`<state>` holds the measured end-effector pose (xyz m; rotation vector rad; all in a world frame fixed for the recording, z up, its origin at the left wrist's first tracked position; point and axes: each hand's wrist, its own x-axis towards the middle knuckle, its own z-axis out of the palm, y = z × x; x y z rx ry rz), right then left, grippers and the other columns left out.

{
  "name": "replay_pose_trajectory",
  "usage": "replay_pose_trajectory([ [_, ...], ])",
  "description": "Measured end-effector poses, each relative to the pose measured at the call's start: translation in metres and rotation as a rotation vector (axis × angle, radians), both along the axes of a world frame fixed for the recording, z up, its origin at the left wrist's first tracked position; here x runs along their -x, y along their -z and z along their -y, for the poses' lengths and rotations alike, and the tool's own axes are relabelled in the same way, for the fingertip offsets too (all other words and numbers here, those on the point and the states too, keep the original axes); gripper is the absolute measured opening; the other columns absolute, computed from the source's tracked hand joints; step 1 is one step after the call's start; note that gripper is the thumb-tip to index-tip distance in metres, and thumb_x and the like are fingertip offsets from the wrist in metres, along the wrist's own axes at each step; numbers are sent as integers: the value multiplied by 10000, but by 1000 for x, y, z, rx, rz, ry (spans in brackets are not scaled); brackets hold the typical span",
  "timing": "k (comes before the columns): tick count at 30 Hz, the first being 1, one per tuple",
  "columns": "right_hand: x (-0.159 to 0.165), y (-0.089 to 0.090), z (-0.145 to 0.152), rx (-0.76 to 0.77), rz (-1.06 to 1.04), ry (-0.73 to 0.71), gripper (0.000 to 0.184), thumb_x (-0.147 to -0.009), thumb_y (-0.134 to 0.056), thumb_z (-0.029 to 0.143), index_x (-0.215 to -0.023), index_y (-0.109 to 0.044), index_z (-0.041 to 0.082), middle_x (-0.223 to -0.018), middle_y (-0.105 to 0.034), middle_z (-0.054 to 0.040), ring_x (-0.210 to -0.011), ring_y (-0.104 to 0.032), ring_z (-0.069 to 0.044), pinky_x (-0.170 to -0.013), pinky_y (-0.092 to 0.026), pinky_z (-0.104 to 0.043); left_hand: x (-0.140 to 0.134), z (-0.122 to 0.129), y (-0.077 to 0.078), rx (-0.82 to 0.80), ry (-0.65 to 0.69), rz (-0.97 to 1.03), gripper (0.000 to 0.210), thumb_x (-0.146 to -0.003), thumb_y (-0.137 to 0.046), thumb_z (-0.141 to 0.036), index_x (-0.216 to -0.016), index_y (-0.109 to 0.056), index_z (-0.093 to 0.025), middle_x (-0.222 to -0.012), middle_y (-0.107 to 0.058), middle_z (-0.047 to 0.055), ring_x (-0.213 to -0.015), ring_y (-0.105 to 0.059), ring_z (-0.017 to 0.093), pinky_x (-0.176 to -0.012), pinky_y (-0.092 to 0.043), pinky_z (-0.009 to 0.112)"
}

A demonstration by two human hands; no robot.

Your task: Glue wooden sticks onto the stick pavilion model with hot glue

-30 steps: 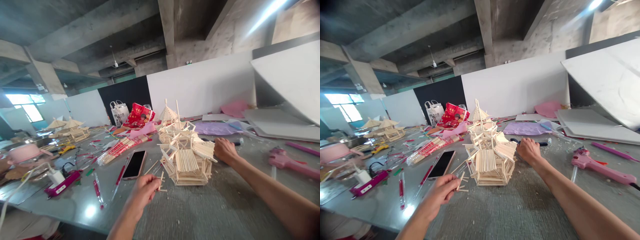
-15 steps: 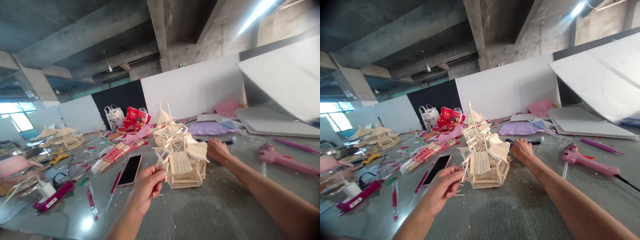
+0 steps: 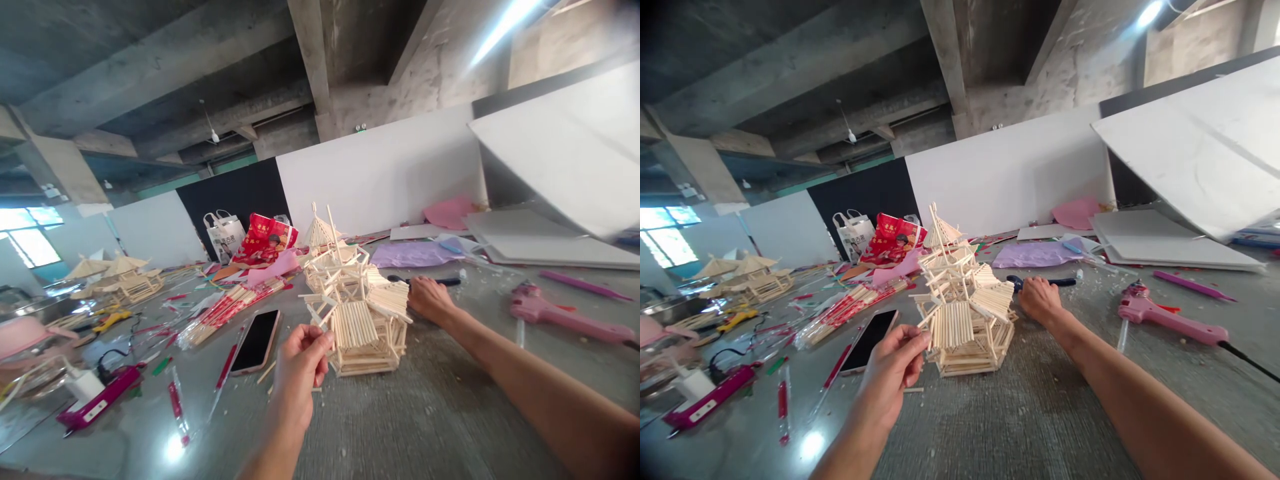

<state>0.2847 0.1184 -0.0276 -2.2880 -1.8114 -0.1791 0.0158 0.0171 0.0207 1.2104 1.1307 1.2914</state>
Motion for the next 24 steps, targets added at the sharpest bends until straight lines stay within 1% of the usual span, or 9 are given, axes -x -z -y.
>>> replay_pose_trajectory([
  [9, 2, -1, 1, 13, 4, 0, 233, -886, -466, 321, -938, -537, 105, -942, -506, -52, -905, -483, -157, -802, -429, -353, -2, -1, 1, -23, -47, -36, 225, -658, -649, -290, -691, -462, -170, -518, -484, -71, -369, -361, 24, -300, -226, 123],
  [14, 1, -1, 2, 12, 0, -10, 231, -885, -467, 322, -935, -537, 107, -941, -505, -51, -910, -480, -160, -804, -426, -358, -4, -1, 0, -42, -45, -45, 219, -664, -644, -287, -697, -465, -166, -518, -487, -70, -375, -368, 25, -306, -233, 123],
  [20, 2, 0, 2, -4, -3, -9, 229, -888, -460, 319, -939, -536, 108, -952, -502, -52, -920, -476, -163, -812, -422, -365, -5, -2, 0, -32, -40, -37, 241, -671, -643, -288, -804, -485, -164, -539, -502, -69, -374, -374, 26, -313, -238, 127],
  [24, 2, -1, 3, -2, -4, -3, 231, -888, -462, 320, -940, -537, 108, -953, -503, -53, -921, -477, -163, -813, -421, -366, -4, -1, 1, -28, -39, -47, 248, -674, -641, -286, -827, -495, -157, -525, -487, -72, -378, -372, 29, -317, -238, 129],
])
